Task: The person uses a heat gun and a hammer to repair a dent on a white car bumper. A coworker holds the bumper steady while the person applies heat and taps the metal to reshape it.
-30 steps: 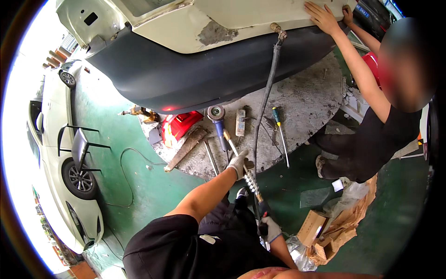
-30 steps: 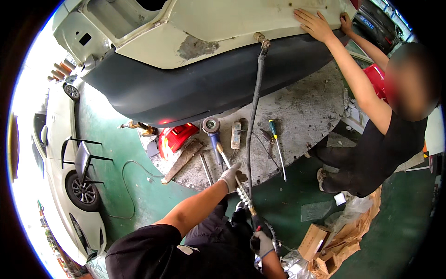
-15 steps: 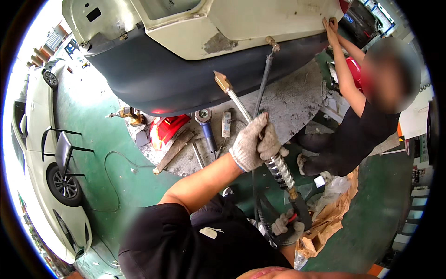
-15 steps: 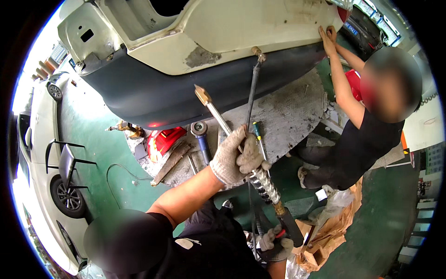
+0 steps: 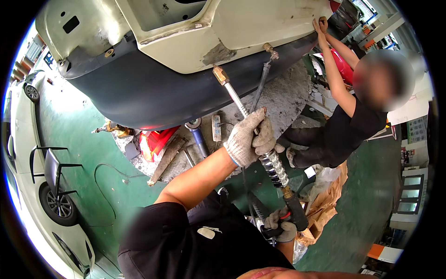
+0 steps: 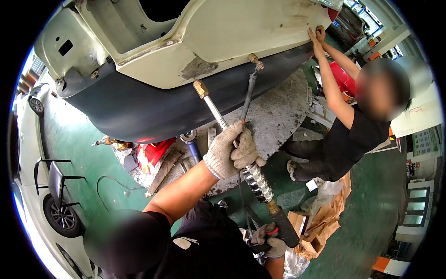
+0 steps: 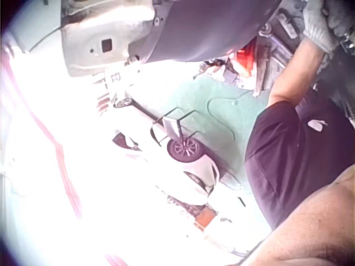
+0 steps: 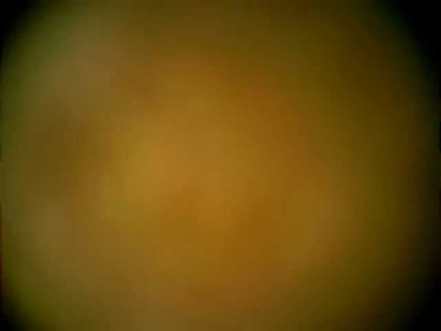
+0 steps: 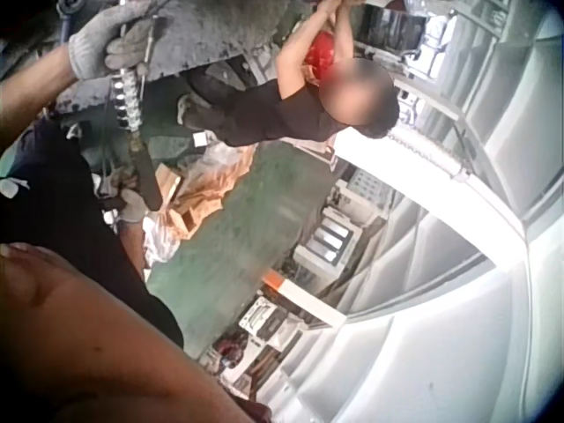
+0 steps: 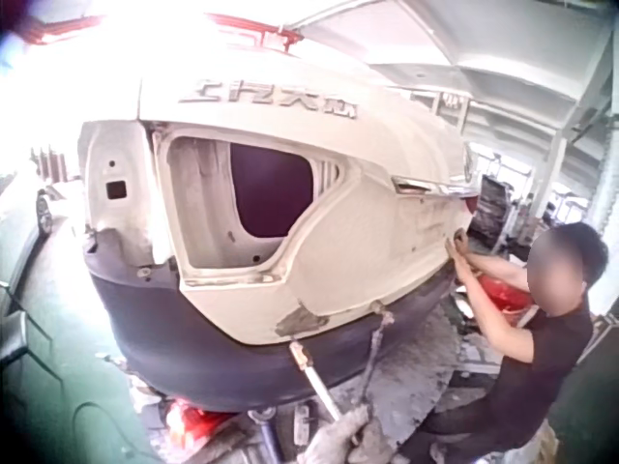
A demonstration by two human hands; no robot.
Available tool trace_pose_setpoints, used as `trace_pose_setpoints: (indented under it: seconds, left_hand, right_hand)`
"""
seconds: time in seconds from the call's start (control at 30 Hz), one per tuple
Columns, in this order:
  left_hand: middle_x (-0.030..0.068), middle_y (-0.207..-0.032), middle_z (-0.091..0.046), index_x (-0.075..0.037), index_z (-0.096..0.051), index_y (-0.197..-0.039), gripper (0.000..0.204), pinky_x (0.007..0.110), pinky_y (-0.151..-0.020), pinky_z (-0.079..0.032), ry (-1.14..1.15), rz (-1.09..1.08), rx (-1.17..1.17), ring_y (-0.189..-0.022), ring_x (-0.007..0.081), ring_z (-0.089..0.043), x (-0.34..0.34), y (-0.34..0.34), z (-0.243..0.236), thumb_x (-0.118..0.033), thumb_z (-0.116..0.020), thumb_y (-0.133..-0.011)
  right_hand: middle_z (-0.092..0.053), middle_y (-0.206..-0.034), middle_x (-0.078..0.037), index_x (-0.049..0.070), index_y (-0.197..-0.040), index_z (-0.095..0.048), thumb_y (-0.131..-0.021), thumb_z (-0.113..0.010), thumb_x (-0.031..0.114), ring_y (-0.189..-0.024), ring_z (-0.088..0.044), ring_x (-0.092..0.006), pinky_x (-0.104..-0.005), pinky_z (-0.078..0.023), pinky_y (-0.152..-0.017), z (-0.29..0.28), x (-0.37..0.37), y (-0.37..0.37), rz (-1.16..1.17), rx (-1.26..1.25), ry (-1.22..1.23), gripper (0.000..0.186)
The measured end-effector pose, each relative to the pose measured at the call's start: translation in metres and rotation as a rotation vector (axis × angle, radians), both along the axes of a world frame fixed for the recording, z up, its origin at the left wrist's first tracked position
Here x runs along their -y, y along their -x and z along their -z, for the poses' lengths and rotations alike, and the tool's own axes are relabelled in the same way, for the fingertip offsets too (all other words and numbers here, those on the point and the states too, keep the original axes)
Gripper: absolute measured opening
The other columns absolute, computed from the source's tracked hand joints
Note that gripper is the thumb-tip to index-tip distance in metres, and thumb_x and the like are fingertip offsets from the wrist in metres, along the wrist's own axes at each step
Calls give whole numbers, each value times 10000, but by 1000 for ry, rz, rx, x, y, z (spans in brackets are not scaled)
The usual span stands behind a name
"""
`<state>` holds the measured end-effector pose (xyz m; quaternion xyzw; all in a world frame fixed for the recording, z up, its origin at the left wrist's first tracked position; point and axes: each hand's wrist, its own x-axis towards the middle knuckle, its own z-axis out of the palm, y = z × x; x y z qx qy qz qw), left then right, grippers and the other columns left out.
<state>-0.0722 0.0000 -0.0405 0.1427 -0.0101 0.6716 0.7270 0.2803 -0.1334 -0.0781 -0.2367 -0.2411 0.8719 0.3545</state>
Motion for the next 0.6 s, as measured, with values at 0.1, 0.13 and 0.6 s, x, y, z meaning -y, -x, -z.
trace_pose_setpoints:
  seconds: [0.1, 0.13, 0.6]
  left_hand:
    - [-4, -516, -413, -126, -582, -723, 605, 503, -810, -641, 3, -16, -34, -433, 170, -422, 3, 1, -3, -506, -408, -1161]
    - [-3, -515, -413, -126, -580, -721, 608, 503, -809, -641, 9, -12, -30, -434, 170, -425, 3, 2, -3, -507, -407, -1161]
    - [41, -668, -514, -103, -567, -802, 430, 452, -841, -557, 224, -145, -192, -760, 270, -671, 35, -29, -16, -418, -609, -1091]
  right_hand:
    - [-641, -1022, -121, 87, -1219, -623, -802, -797, 104, -753, -609, -245, -456, -490, -698, 1, 3, 3, 12, 1, -5, 452]
    - [-639, -1019, -123, 85, -1215, -622, -804, -801, 103, -747, -609, -249, -461, -493, -697, 1, 4, 4, 18, 4, -1, 449]
    - [-653, -1040, -138, 71, -1183, -623, -862, -812, 98, -910, -675, -272, -559, -568, -968, -10, 16, 11, 21, 262, -181, 374]
